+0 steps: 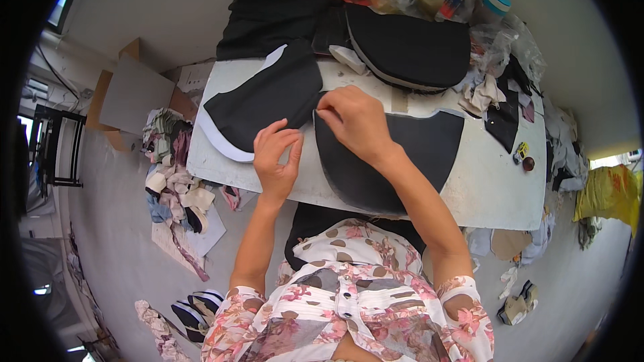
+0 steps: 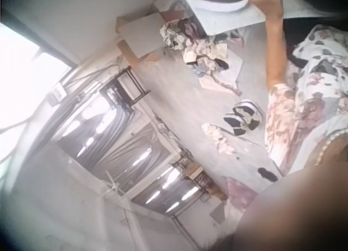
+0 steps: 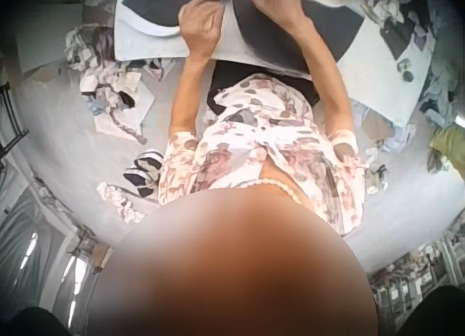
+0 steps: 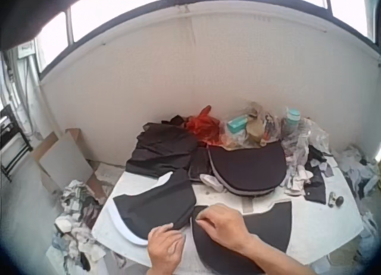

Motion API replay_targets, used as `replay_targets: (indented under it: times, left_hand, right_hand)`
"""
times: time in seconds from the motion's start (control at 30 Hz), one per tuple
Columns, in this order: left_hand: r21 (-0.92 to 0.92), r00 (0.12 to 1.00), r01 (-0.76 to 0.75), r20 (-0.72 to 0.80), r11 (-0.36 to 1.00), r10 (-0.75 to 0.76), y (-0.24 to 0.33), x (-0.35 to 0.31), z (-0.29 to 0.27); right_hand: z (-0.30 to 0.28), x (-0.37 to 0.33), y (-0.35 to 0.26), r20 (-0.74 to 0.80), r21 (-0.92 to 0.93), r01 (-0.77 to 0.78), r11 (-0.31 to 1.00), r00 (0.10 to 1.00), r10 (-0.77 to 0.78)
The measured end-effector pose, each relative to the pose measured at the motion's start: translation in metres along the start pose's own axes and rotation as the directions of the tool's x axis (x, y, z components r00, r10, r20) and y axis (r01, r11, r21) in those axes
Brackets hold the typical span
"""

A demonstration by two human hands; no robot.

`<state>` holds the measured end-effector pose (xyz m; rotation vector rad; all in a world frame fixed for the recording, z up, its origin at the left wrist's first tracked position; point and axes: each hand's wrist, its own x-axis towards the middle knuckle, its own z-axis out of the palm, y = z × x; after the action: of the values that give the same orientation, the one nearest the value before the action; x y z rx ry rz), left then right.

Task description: The person places light blue fabric pieces onto a white work surface, then layers black fabric pieces on top, smoothing and aligning them by hand. The person handles the pieces one at a time, repeatedly adjusting their positions.

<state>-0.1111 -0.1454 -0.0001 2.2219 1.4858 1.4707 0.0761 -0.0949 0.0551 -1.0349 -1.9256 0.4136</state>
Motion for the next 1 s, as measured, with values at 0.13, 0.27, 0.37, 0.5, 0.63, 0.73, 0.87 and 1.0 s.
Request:
replay_targets:
  times: [0.13, 0.27, 0.37, 0.5, 0.63, 0.73, 0.87, 1.0]
  left_hand:
    - [-0.092, 0.877, 0.387, -0.272, 0.918, -0.397, -0.028, -0.017, -0.04]
    - [-0.225, 0.72, 0.56, -0.344, 0.798, -0.603, -0.06, -0.04, -0.078]
    - [-0.2, 0.707, 0.558, -0.393, 0.805, -0.588, -0.073, -0.054, -0.095]
    - [-0.299, 0.698, 0.527, -0.382, 0.795, -0.606, -0.066, -0.045, -0.093]
    - [-0.458, 0.751, 0.47, -0.242, 0.754, -0.615, -0.05, -0.016, -0.063]
    - [-0.621, 0.786, 0.443, -0.077, 0.647, -0.613, -0.03, 0.015, -0.033]
    - [-0.751, 0.779, 0.502, 0.178, 0.429, -0.601, -0.027, 0.059, 0.011]
    - [-0.75, 0.573, 0.66, 0.535, -0.038, -0.621, -0.034, 0.112, 0.072]
  right_hand:
    - [0.082, 0.026, -0.016, 0.284, 0.092, -0.011, 0.996, 0.959, -0.015]
    - [0.137, 0.02, -0.018, 0.339, 0.124, 0.08, 0.989, 0.933, -0.118]
    - [0.118, 0.034, -0.005, 0.256, 0.07, 0.082, 0.994, 0.962, -0.097]
    - [0.046, 0.088, 0.068, -0.001, -0.192, -0.11, 0.975, 0.994, 0.112]
    - [-0.01, 0.11, 0.145, -0.188, -0.396, -0.298, 0.868, 0.952, 0.241]
    - [-0.015, 0.11, 0.171, -0.124, -0.493, -0.274, 0.826, 0.962, 0.244]
    - [-0.014, 0.106, 0.173, -0.114, -0.459, -0.226, 0.859, 0.974, 0.195]
    - [-0.022, 0.097, 0.153, -0.082, -0.221, -0.247, 0.944, 0.969, 0.234]
